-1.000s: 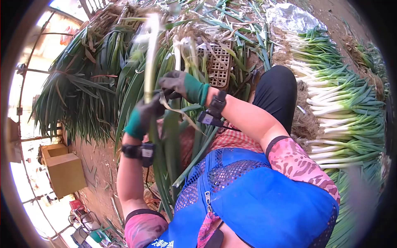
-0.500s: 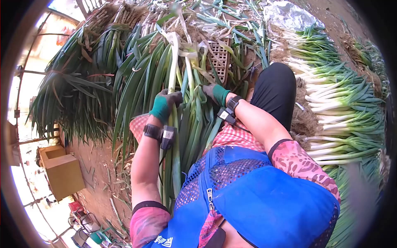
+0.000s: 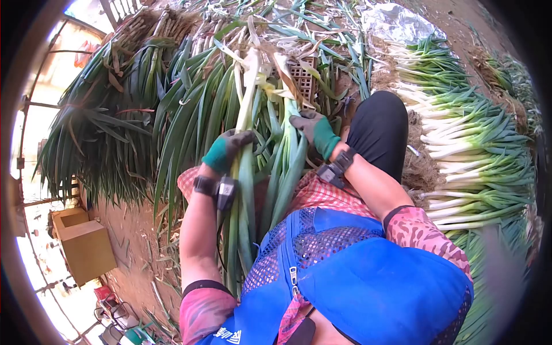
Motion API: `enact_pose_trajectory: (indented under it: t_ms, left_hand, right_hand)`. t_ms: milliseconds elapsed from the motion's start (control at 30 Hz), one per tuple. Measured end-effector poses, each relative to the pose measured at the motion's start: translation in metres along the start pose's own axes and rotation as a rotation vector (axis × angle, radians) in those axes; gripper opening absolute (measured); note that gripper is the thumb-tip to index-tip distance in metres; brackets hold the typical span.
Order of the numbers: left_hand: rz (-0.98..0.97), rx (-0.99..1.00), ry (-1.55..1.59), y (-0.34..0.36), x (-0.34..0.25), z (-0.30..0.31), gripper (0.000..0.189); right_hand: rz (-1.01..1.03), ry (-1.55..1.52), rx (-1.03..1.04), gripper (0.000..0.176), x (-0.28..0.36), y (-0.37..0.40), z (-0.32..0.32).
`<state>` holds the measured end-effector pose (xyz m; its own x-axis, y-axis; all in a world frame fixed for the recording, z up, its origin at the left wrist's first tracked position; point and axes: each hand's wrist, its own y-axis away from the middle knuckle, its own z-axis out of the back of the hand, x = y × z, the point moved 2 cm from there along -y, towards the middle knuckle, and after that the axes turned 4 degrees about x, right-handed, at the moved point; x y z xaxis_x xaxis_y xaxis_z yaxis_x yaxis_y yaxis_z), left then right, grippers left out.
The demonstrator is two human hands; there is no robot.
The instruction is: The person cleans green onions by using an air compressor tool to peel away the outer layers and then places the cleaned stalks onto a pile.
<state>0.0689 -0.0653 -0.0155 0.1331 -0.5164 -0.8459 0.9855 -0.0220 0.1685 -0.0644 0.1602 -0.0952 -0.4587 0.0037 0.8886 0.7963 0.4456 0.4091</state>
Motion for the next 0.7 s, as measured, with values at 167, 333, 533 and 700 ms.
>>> enact_pose_trajectory:
  t_ms: [167,333,533,700]
  left_hand:
    - [0.142,0.04,0.585,0.032,-0.021,0.037,0.023]
    - [0.354,-0.113,0.831,0.043,-0.061,0.042,0.03]
    - [0.073,0.071,0.187,0.048,-0.045,0.024,0.022]
    - [-0.244,0.027,-0.238,0.048,-0.053,0.013,0.018]
  right_hand:
    - [-0.018,-0.361,0.393,0.025,0.055,0.048,0.009]
    - [-0.19,0.583,0.314,0.042,-0.025,-0.017,0.021]
    - [-0.295,0.357,0.429,0.053,-0.035,-0.039,-0.028]
    - [-0.286,0.652,0.372,0.052,-0.038,-0.03,-0.053]
